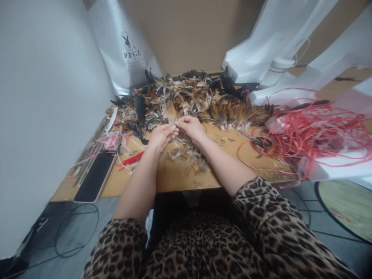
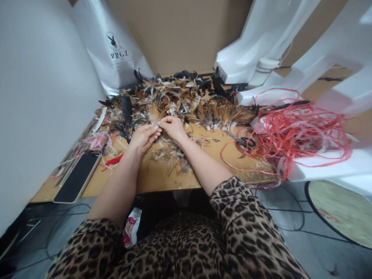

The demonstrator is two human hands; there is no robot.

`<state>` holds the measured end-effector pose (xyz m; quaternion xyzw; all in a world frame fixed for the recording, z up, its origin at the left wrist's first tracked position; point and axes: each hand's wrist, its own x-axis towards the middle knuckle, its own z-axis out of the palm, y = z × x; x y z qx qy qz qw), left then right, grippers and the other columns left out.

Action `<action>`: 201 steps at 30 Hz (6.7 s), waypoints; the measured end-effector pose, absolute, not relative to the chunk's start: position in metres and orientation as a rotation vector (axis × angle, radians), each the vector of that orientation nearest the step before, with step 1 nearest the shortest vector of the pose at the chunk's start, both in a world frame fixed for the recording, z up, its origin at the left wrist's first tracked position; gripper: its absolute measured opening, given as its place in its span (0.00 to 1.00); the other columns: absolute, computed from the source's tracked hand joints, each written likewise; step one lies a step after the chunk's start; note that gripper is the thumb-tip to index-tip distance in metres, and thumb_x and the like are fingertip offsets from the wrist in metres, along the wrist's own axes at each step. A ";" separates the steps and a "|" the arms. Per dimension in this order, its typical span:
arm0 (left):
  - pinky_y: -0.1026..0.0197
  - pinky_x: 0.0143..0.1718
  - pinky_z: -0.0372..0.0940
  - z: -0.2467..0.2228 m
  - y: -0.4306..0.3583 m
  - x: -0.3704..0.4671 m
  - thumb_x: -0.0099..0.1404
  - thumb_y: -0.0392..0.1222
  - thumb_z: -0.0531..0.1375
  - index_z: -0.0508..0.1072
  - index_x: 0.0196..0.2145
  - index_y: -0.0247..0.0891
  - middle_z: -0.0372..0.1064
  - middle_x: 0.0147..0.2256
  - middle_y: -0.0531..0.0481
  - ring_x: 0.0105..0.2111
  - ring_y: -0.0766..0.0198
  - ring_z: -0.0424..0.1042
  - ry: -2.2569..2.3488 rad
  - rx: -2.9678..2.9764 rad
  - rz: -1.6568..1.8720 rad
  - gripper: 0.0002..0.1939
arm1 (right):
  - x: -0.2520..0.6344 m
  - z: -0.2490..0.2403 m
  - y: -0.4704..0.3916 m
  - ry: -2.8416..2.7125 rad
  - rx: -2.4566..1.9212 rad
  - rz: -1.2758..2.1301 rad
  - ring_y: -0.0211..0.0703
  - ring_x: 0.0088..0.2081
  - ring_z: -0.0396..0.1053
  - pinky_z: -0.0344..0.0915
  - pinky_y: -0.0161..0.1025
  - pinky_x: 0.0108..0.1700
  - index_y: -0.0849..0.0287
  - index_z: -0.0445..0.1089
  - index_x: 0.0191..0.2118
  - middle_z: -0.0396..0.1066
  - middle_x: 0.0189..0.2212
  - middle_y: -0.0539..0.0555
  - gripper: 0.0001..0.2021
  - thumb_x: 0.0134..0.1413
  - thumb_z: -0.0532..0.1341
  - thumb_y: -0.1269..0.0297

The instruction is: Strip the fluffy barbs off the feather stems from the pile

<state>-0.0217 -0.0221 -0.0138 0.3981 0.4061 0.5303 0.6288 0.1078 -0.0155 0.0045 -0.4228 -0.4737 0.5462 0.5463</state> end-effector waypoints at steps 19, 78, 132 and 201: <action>0.75 0.21 0.62 -0.013 -0.023 -0.021 0.49 0.36 0.64 0.74 0.28 0.29 0.72 0.25 0.47 0.21 0.75 0.68 0.920 0.990 1.203 0.07 | 0.107 -0.003 -0.011 -0.978 -0.860 1.525 0.27 0.16 0.57 0.52 0.28 0.19 0.62 0.65 0.25 0.63 0.14 0.43 0.14 0.29 0.68 0.63; 0.73 0.15 0.52 -0.013 -0.020 -0.024 0.47 0.41 0.65 0.73 0.23 0.32 0.68 0.18 0.51 0.15 0.75 0.62 1.093 1.095 1.316 0.08 | 0.133 0.010 -0.010 -1.427 -1.056 1.676 0.23 0.12 0.46 0.38 0.27 0.13 0.64 0.65 0.21 0.56 0.10 0.43 0.17 0.30 0.69 0.56; 0.75 0.19 0.59 -0.010 -0.025 -0.018 0.48 0.37 0.65 0.72 0.25 0.28 0.70 0.22 0.50 0.18 0.78 0.65 0.953 0.988 1.205 0.08 | 0.111 -0.003 -0.010 -1.136 -0.900 1.431 0.27 0.14 0.51 0.46 0.29 0.17 0.61 0.62 0.20 0.57 0.11 0.43 0.15 0.33 0.66 0.58; 0.74 0.19 0.59 -0.004 -0.028 -0.020 0.47 0.40 0.66 0.74 0.27 0.31 0.72 0.24 0.49 0.19 0.76 0.66 0.948 1.046 1.274 0.10 | 0.123 -0.003 -0.003 -1.049 -0.739 1.819 0.25 0.16 0.52 0.48 0.27 0.19 0.63 0.65 0.26 0.68 0.20 0.48 0.15 0.31 0.69 0.61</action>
